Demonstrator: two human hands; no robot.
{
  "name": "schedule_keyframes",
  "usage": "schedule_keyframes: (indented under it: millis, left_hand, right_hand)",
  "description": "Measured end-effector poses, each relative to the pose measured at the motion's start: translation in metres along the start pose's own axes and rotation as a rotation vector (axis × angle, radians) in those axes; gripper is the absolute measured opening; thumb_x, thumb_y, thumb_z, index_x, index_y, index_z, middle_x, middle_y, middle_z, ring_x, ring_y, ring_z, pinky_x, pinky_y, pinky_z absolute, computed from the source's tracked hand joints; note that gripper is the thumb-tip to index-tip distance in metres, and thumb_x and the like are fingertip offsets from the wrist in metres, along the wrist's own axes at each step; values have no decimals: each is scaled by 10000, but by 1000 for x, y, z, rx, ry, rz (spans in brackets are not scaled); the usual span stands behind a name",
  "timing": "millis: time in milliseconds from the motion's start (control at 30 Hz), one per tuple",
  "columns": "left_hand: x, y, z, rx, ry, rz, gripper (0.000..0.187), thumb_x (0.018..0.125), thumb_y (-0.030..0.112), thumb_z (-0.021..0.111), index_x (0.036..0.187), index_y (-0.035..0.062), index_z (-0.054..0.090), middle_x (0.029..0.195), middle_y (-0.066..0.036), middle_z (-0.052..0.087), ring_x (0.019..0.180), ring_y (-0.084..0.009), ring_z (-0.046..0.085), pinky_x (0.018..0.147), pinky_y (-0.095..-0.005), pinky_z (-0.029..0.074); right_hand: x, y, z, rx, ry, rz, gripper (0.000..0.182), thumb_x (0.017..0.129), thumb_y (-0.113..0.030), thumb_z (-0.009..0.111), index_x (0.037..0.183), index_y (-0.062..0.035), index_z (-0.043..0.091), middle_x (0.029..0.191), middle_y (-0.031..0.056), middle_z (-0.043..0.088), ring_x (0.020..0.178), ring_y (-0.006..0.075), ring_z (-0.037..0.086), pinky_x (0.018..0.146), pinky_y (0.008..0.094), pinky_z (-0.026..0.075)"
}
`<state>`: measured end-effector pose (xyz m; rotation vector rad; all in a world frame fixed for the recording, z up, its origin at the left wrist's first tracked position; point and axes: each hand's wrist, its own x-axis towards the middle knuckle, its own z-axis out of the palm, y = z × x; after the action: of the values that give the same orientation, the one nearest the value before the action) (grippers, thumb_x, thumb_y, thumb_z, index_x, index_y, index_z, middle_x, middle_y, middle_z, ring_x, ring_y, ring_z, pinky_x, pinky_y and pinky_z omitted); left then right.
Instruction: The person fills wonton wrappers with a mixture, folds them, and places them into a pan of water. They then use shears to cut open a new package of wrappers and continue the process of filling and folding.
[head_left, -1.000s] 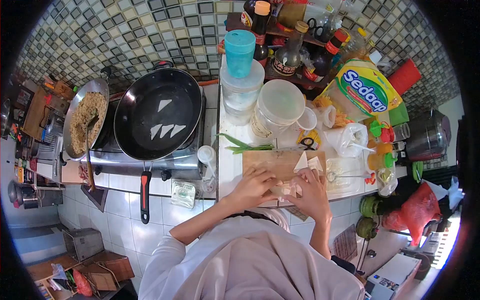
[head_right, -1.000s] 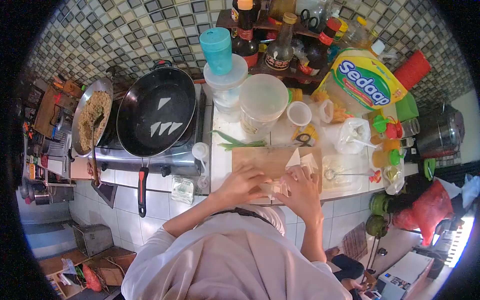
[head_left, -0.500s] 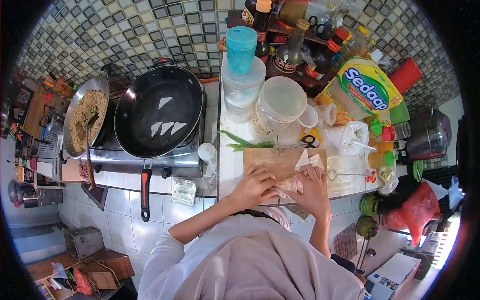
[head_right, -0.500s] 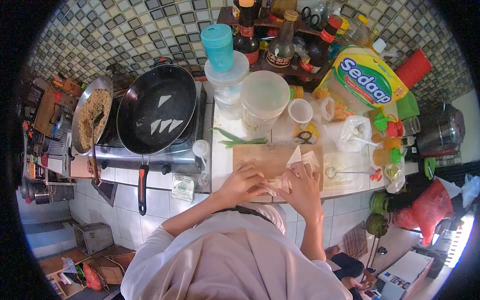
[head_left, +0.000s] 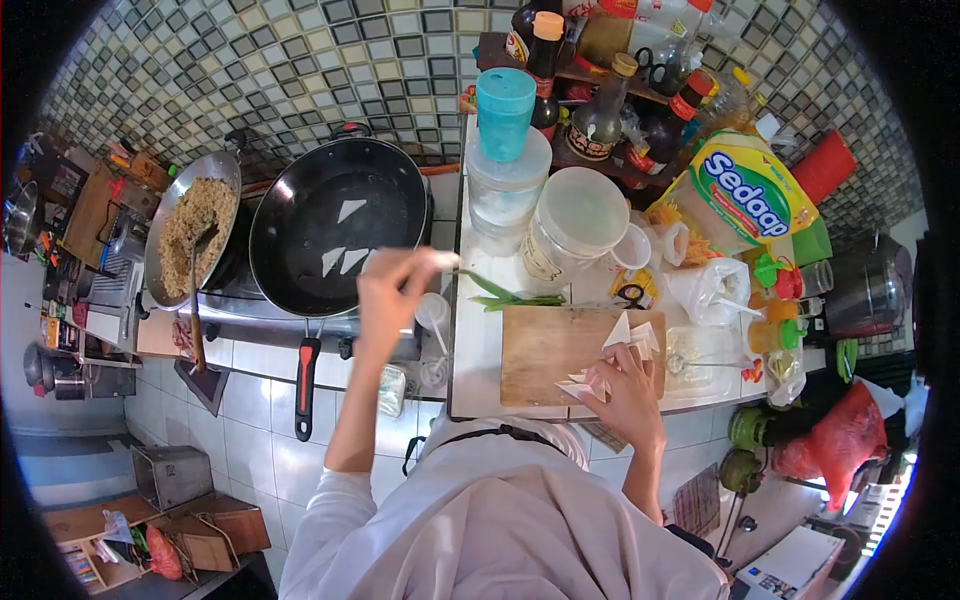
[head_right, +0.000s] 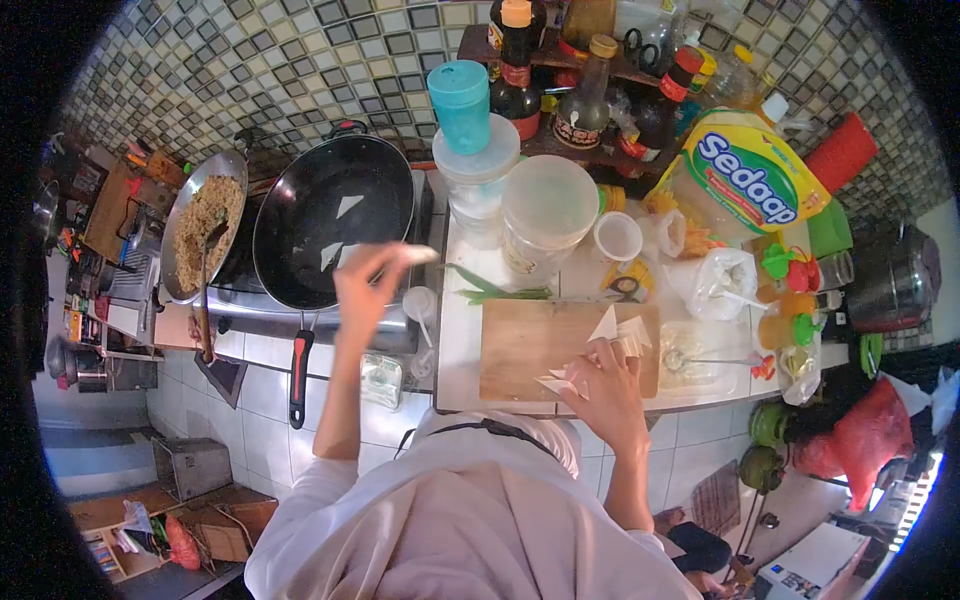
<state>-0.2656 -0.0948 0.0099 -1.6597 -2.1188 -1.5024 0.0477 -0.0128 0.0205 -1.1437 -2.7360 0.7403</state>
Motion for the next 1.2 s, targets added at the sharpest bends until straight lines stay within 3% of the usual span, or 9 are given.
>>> schedule_keyframes:
  millis: [167,467,533,767,967,1033,1100,1200]
  left_hand:
    - [30,-93,-24,362,78,-14,104,778,76,668,856,9,658,792,-123,648,682,-268,608,631,-347,465]
    - [36,-142,-10,642,-53,-118,99,734,178,692,796,103,673,866,-85,650,835,-272,607,687,-419,469]
    - [37,-150,-5,656,-136,-191,74,733,184,677,797,145,677,935,-59,644,926,-270,579,763,-481,444]
    - [37,-158,6,827,-290,-207,76,702,192,689,767,153,677,916,-57,634,942,-267,578,749,-479,451]
    - [37,-99,-4,640,-34,-105,87,750,180,669,802,110,678,887,-82,638,864,-257,587,720,-437,459]
    - [34,-49,-7,108,7,-159,103,773,146,672,829,60,667,864,-97,643,774,-257,595,694,-380,470]
    - [24,-7,-5,-145,-71,-143,114,772,120,686,834,30,655,840,-101,648,726,-264,598,689,-341,477]
    - [0,37,7,-340,-360,-70,199,774,155,702,931,44,653,914,-112,651,823,-264,614,744,-341,479]
  right_hand:
    - [0,2,0,2,15,-18,206,690,-254,703,820,-111,632,994,36,474,997,230,476,880,400,321]
    - [-5,4,3,-7,87,-67,170,676,-203,700,793,-104,628,957,38,483,900,200,517,826,398,336]
    - [-6,5,4,-18,66,-67,169,682,-209,698,800,-105,635,964,42,487,895,199,522,820,402,339]
    - [-6,5,4,-12,64,-73,158,695,-222,693,789,-105,640,970,46,495,885,197,531,812,404,340]
    - [-3,1,3,11,67,-70,136,718,-219,682,772,-102,638,955,39,522,879,208,535,824,408,339]
    - [2,-2,2,96,186,-128,121,729,-192,682,765,-89,629,847,50,567,819,232,556,812,398,355]
    - [8,-11,-4,184,165,-96,120,733,-179,682,776,-83,624,797,54,582,794,241,563,804,392,364]
    - [16,-25,-6,305,151,-70,116,739,-152,680,800,-76,617,732,55,604,753,249,577,782,379,375]
